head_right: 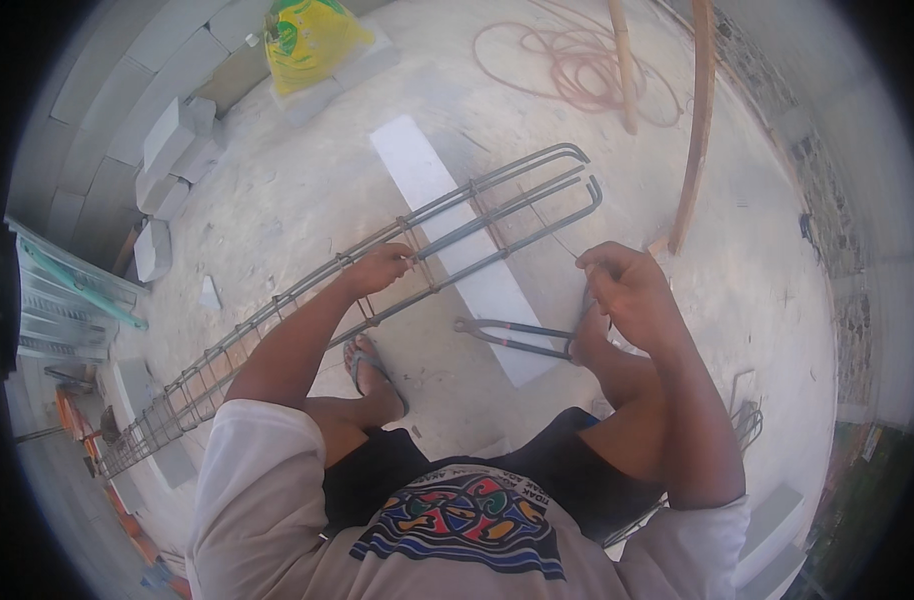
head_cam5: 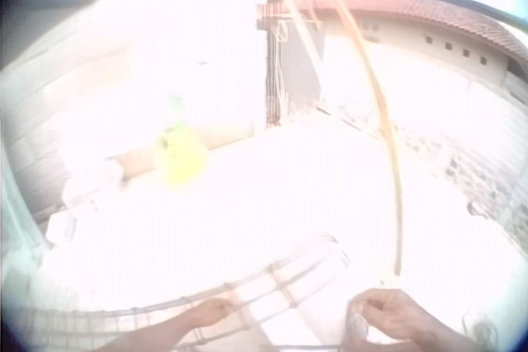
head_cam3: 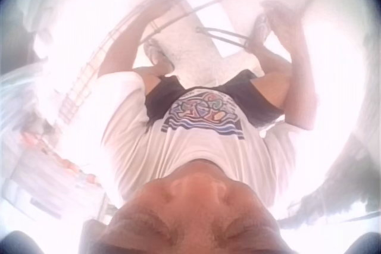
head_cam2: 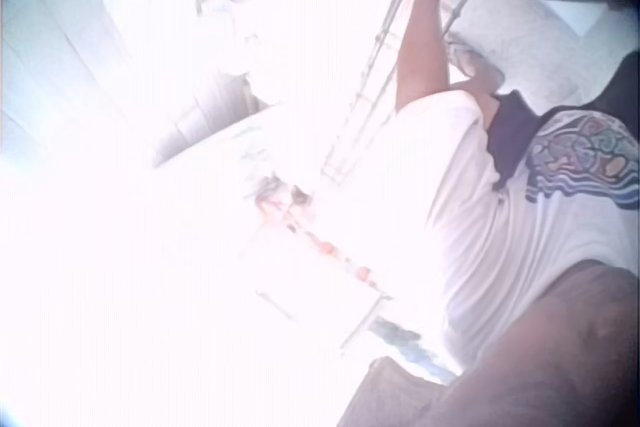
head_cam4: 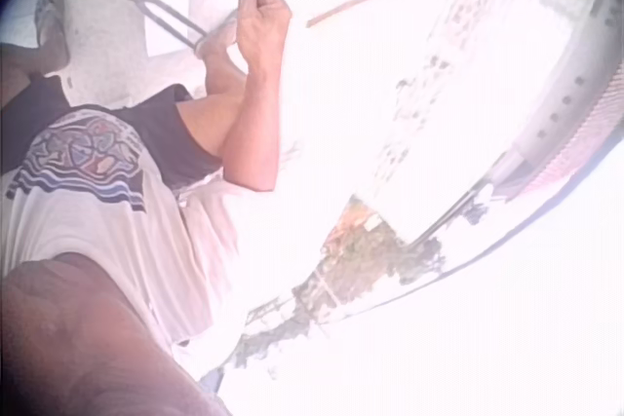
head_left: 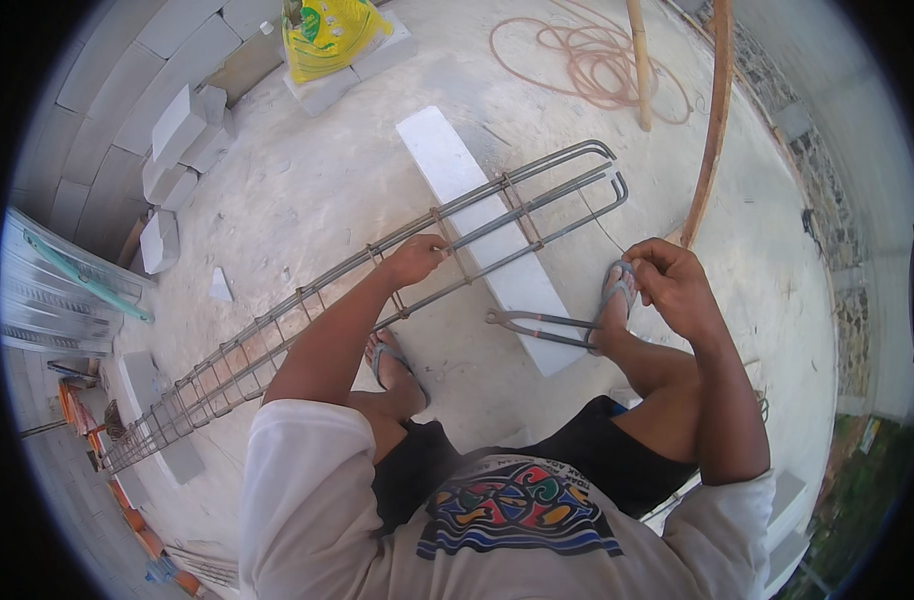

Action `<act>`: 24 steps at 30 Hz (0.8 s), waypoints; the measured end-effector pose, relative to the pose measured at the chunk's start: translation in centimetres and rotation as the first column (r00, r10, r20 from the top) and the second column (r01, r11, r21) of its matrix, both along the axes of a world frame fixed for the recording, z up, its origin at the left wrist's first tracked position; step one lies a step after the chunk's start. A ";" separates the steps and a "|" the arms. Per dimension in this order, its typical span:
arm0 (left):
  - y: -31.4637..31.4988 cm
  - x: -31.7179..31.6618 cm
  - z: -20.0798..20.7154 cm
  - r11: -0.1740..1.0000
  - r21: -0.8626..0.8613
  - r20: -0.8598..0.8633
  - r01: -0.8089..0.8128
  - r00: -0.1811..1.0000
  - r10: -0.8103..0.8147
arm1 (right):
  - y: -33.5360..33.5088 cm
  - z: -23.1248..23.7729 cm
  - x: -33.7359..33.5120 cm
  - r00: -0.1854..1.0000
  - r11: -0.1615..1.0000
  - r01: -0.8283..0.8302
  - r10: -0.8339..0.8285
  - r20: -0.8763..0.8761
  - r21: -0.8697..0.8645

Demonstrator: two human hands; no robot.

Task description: The person ties a steel rebar cage using wire and pliers. They wrap wire around intersections of the rebar grid and twist it with pliers to secure the structure. The work is performed on a concrete floor in a construction area.

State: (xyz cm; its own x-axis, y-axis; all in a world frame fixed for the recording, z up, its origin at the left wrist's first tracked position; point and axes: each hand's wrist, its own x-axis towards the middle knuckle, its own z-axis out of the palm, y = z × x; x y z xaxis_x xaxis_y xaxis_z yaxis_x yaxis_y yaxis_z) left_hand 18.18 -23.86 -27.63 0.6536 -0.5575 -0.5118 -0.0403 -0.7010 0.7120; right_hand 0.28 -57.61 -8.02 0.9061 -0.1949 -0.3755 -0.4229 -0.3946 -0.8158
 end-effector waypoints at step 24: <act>0.4 0.5 0.9 0.999 0.029 -0.116 0.036 0.993 -0.033 | 13.7 -15.6 7.3 0.975 0.926 -0.197 0.220 0.037 -0.322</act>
State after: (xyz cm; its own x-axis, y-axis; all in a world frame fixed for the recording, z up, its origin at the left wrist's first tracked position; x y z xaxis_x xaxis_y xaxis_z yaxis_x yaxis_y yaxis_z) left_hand 18.72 -23.49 -26.71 0.5696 -0.5617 -0.6001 0.0165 -0.7221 0.6916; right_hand 7.59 -43.91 -23.60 0.9610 -0.0965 -0.2594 -0.2493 -0.7083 -0.6604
